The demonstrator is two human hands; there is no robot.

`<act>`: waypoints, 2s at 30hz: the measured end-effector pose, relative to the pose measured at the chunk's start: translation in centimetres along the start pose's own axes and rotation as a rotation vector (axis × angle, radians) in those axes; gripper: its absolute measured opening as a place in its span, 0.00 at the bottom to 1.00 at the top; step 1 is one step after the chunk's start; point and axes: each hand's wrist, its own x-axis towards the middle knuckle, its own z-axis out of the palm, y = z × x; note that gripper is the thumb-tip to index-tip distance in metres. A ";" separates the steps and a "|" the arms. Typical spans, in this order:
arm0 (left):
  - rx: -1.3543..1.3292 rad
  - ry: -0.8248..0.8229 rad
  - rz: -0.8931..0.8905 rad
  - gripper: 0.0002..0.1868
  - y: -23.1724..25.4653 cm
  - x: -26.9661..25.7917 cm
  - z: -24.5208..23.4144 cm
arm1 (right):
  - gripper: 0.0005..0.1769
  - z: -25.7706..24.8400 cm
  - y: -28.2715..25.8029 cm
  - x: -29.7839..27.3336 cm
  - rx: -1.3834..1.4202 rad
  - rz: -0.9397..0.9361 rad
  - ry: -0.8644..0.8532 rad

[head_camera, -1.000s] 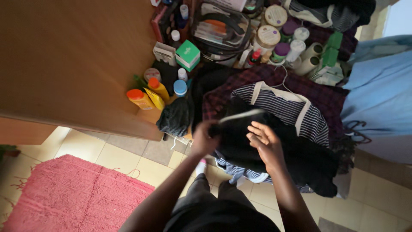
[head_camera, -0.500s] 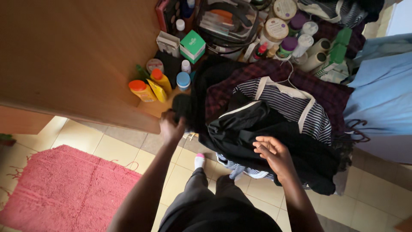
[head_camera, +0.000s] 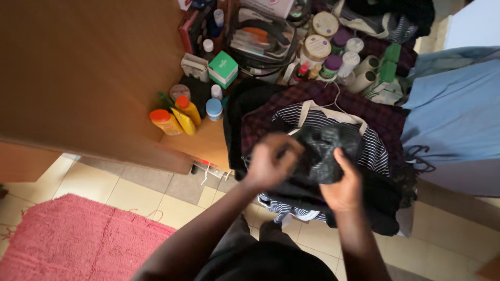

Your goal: The person picks up a striped dress and a black jacket, places them on a hanger, and hangs them in a closet. They then use a lint brush to clean a plaid shirt on a table.

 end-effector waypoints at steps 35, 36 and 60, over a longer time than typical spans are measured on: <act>-1.076 -1.114 0.009 0.14 28.3 7.9 16.5 | 0.23 -4.2 -18.1 -15.8 -0.932 -0.774 0.652; -1.051 -1.040 0.042 0.17 29.3 7.4 16.8 | 0.23 -2.8 -19.5 -17.0 -0.905 -0.811 0.668; -0.282 -0.164 0.574 0.07 35.2 2.0 8.0 | 0.21 14.8 -25.7 -27.7 -0.518 -1.023 0.087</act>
